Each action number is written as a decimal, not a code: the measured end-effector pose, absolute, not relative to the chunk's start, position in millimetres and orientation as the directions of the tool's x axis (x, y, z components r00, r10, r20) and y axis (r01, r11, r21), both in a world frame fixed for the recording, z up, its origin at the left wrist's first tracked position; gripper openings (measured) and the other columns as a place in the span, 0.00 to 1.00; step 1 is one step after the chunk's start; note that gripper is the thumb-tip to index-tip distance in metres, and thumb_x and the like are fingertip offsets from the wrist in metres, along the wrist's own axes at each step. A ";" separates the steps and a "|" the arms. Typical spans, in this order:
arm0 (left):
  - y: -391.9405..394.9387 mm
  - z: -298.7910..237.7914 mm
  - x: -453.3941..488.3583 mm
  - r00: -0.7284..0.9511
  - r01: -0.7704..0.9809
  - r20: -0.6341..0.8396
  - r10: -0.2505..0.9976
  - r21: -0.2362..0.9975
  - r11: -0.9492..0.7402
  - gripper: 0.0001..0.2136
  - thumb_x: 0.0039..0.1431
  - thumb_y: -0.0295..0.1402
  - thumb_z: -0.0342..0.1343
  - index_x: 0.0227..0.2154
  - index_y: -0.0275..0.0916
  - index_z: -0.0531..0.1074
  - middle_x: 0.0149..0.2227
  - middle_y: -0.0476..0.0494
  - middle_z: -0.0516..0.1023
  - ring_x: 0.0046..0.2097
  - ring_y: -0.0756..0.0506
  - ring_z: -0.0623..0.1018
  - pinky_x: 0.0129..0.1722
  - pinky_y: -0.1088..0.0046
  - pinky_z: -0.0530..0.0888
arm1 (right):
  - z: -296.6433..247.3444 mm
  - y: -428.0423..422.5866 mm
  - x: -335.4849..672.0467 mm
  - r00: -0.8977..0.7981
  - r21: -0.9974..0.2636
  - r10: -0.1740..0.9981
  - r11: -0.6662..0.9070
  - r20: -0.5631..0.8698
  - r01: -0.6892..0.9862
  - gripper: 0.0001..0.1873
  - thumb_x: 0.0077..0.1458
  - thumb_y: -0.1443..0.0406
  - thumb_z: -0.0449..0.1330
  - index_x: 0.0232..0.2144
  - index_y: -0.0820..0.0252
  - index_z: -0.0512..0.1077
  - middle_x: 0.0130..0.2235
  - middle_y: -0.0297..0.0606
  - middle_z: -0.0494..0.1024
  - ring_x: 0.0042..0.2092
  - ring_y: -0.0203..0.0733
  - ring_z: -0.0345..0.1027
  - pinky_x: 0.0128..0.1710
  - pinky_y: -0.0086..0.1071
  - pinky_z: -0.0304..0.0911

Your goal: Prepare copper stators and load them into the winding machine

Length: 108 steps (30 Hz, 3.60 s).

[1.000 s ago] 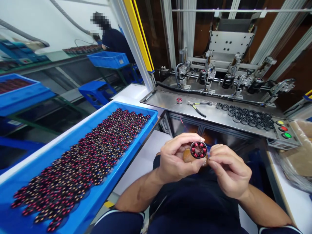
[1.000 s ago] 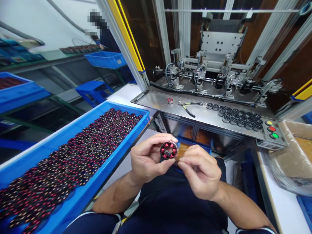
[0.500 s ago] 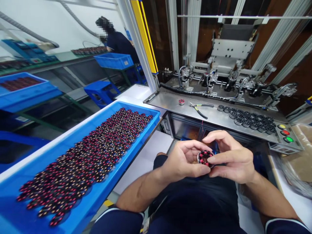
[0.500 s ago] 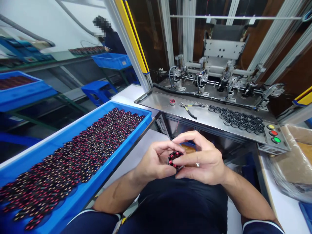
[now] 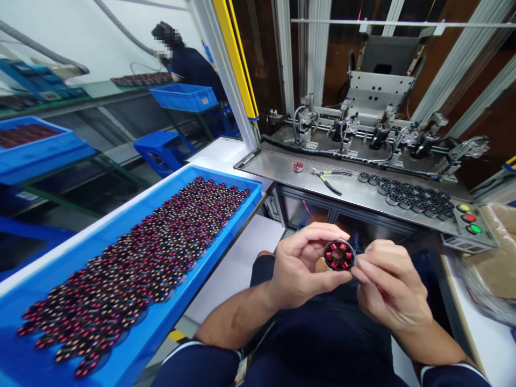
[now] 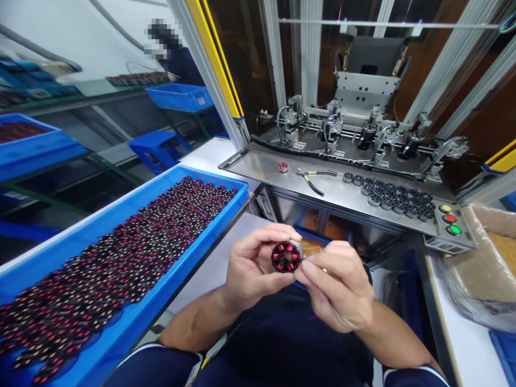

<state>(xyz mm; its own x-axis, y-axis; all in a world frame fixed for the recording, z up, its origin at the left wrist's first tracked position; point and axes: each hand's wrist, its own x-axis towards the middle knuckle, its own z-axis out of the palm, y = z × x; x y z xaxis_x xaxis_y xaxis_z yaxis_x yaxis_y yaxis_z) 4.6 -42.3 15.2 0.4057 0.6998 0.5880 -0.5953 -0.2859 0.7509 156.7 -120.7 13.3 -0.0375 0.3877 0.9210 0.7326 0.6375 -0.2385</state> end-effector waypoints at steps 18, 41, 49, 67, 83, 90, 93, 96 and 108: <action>-36.1 2.6 -2.7 0.547 -0.554 0.413 0.728 0.831 -0.055 0.29 0.44 0.38 0.74 0.50 0.40 0.73 0.45 0.40 0.80 0.44 0.44 0.82 0.43 0.72 0.80 | 17.1 -102.6 130.9 0.299 -0.621 0.545 0.669 0.783 0.408 0.07 0.61 0.73 0.59 0.35 0.58 0.75 0.30 0.36 0.75 0.32 0.39 0.69 0.31 0.34 0.65; -28.5 6.1 -6.3 0.779 -0.460 0.211 0.590 0.832 0.310 0.16 0.58 0.35 0.66 0.48 0.38 0.74 0.34 0.46 0.83 0.30 0.50 0.83 0.28 0.80 0.79 | 31.1 -108.3 164.4 -0.019 -0.443 0.594 0.620 0.804 0.648 0.09 0.58 0.78 0.60 0.35 0.61 0.71 0.32 0.37 0.75 0.34 0.35 0.69 0.33 0.29 0.66; -30.4 6.7 -5.2 0.647 -0.671 0.395 0.653 0.702 0.240 0.11 0.55 0.29 0.68 0.40 0.41 0.75 0.55 0.44 0.77 0.52 0.44 0.81 0.51 0.70 0.79 | 37.5 -106.9 160.8 0.092 -0.554 0.649 0.557 0.755 0.618 0.07 0.60 0.76 0.61 0.32 0.61 0.72 0.29 0.34 0.73 0.32 0.33 0.68 0.31 0.27 0.65; -34.7 6.2 -2.5 0.812 -0.415 0.174 0.558 0.844 0.340 0.18 0.59 0.42 0.64 0.43 0.38 0.65 0.30 0.47 0.82 0.29 0.49 0.83 0.27 0.79 0.77 | 38.6 -112.5 167.5 -0.059 -0.435 0.614 0.620 0.787 0.653 0.08 0.58 0.77 0.61 0.35 0.62 0.73 0.31 0.36 0.74 0.33 0.34 0.69 0.33 0.28 0.66; -38.0 0.9 -0.8 0.328 -0.183 0.789 0.519 0.592 -0.785 0.24 0.49 0.34 0.72 0.50 0.40 0.72 0.40 0.43 0.83 0.39 0.46 0.82 0.40 0.72 0.80 | 6.7 -108.8 144.1 0.286 -0.934 0.937 0.271 0.201 -0.233 0.13 0.59 0.60 0.65 0.24 0.59 0.74 0.24 0.32 0.72 0.23 0.34 0.64 0.22 0.27 0.64; -34.7 1.6 -5.5 0.347 -0.223 0.789 0.507 0.594 -0.773 0.24 0.49 0.33 0.72 0.50 0.40 0.73 0.42 0.42 0.82 0.41 0.46 0.82 0.43 0.73 0.78 | 7.4 -106.5 141.1 0.279 -0.919 0.942 0.267 0.186 -0.289 0.12 0.58 0.61 0.66 0.24 0.59 0.75 0.24 0.32 0.72 0.23 0.32 0.64 0.22 0.26 0.64; -34.1 -0.2 -6.5 0.354 -0.242 0.780 0.517 0.610 -0.754 0.25 0.49 0.31 0.72 0.50 0.40 0.73 0.42 0.42 0.82 0.42 0.47 0.81 0.43 0.73 0.78 | 7.3 -106.0 140.9 0.299 -0.922 0.934 0.280 0.197 -0.268 0.12 0.57 0.61 0.67 0.24 0.59 0.76 0.25 0.32 0.73 0.23 0.33 0.64 0.22 0.26 0.64; -33.7 -0.3 -7.1 0.357 -0.251 0.774 0.523 0.619 -0.745 0.25 0.49 0.31 0.71 0.51 0.41 0.74 0.43 0.42 0.82 0.42 0.46 0.81 0.43 0.71 0.79 | 7.0 -106.1 141.1 0.298 -0.920 0.932 0.289 0.207 -0.266 0.11 0.57 0.61 0.67 0.24 0.59 0.76 0.26 0.33 0.74 0.24 0.34 0.65 0.22 0.26 0.65; -36.0 4.6 -11.4 0.399 -0.312 0.789 0.468 0.596 -0.740 0.24 0.53 0.23 0.67 0.54 0.42 0.74 0.47 0.39 0.80 0.46 0.45 0.81 0.46 0.69 0.80 | 6.6 -106.8 142.7 0.310 -0.925 0.910 0.339 0.275 -0.173 0.13 0.57 0.59 0.67 0.24 0.59 0.75 0.26 0.34 0.71 0.28 0.36 0.65 0.26 0.29 0.65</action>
<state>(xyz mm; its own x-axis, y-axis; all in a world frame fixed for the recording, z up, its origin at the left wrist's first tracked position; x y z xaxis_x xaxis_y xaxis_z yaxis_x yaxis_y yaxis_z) -11.4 -36.0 4.6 0.3986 0.4676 0.7890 -0.3120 -0.7398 0.5961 142.7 -106.8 6.6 0.3104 0.9099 0.2753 -0.1727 0.3387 -0.9249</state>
